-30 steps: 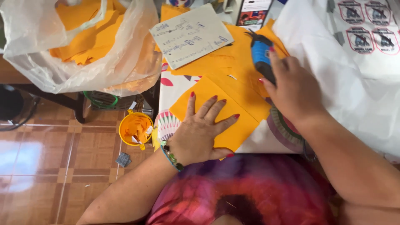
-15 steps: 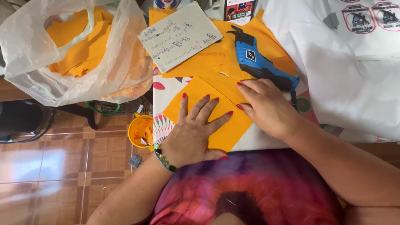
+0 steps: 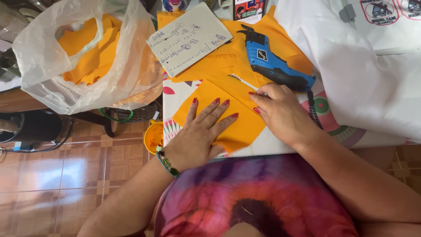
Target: Using an electric rotary cutter to cut out patterns from yellow fabric on a work table.
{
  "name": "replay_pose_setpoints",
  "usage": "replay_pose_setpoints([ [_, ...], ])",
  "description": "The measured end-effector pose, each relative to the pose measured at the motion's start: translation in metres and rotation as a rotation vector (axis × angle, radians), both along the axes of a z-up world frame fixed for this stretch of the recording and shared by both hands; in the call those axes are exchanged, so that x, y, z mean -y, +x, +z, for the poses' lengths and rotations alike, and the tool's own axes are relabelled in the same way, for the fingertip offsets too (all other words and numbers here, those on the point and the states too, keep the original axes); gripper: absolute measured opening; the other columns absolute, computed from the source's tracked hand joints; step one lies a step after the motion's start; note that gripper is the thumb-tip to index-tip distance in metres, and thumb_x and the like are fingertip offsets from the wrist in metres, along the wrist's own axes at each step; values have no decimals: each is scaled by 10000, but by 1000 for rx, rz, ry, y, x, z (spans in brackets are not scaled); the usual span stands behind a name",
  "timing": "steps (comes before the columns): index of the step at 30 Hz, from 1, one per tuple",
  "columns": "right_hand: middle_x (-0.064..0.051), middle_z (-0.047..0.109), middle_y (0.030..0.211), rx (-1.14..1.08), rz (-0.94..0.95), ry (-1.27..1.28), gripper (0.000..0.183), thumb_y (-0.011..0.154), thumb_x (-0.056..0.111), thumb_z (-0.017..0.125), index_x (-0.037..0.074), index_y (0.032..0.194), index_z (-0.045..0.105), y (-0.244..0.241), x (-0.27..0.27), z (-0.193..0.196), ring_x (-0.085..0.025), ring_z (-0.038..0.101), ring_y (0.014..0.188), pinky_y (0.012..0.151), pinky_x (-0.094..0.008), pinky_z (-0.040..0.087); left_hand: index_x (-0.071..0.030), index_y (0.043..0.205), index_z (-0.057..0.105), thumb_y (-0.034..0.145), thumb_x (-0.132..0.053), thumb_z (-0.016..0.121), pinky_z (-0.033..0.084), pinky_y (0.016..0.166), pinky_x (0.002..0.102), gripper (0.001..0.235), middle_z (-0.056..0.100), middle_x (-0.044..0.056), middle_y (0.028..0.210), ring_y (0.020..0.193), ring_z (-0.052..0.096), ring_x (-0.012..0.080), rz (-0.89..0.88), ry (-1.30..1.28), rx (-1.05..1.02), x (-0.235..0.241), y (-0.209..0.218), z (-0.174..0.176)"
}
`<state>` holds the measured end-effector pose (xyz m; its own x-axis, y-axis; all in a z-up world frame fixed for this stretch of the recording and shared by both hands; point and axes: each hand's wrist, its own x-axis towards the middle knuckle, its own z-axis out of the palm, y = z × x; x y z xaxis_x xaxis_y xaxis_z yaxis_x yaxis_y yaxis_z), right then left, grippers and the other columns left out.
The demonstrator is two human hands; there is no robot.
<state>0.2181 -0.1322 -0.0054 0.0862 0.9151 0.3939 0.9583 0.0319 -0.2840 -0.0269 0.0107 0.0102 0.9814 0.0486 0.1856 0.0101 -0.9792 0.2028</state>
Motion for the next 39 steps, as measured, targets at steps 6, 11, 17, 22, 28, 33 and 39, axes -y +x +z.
replay_pose_setpoints([
  [6,-170,574,1393,-76,173,-89,470,875,-74,539,48,1311,667,-15,19,49,-359,532,1290,1117,-484,402,-196,1503,516,902,-159,578,55,1190,750,606,412,124,1625,1545,292,412,-58,-193,31,-9,0,-2],
  [11,-65,709,1270,-98,153,-134,534,811,396,792,91,1240,702,-56,16,47,-251,607,1239,1192,-465,321,-206,1463,538,996,-294,570,179,1111,768,477,494,23,1577,1516,324,373,-5,-190,-118,-13,12,5],
  [17,25,770,965,-347,-11,65,157,847,123,788,176,993,763,-24,2,18,-214,727,994,930,-364,550,-105,1352,659,989,-146,545,413,1105,644,383,688,182,1326,1284,607,440,25,-358,-20,-38,7,35],
  [22,-55,783,965,-518,-94,54,163,886,50,730,135,1017,776,-12,5,72,-222,741,1005,913,-361,562,-255,1283,708,926,-221,658,524,994,487,361,754,26,1139,1121,702,294,198,-92,30,-62,20,77],
  [28,-196,747,1100,-501,21,254,280,810,-164,605,-53,1036,728,7,-3,99,-366,709,1167,1036,-433,547,-254,1064,783,986,-271,629,559,705,471,173,775,16,913,864,716,323,305,61,60,-89,52,112],
  [33,-87,721,1062,-615,-70,252,99,968,34,753,-7,1051,717,-3,0,110,-142,664,974,857,-258,551,-164,913,751,1084,-420,559,486,537,494,363,725,68,810,761,674,347,385,95,44,-90,62,112],
  [39,-101,695,949,-361,-59,287,175,991,88,769,-25,1125,761,4,4,105,-186,618,859,753,-313,502,-230,1198,786,1008,-298,598,351,1122,607,276,735,103,960,885,667,400,270,112,127,-76,57,109],
])
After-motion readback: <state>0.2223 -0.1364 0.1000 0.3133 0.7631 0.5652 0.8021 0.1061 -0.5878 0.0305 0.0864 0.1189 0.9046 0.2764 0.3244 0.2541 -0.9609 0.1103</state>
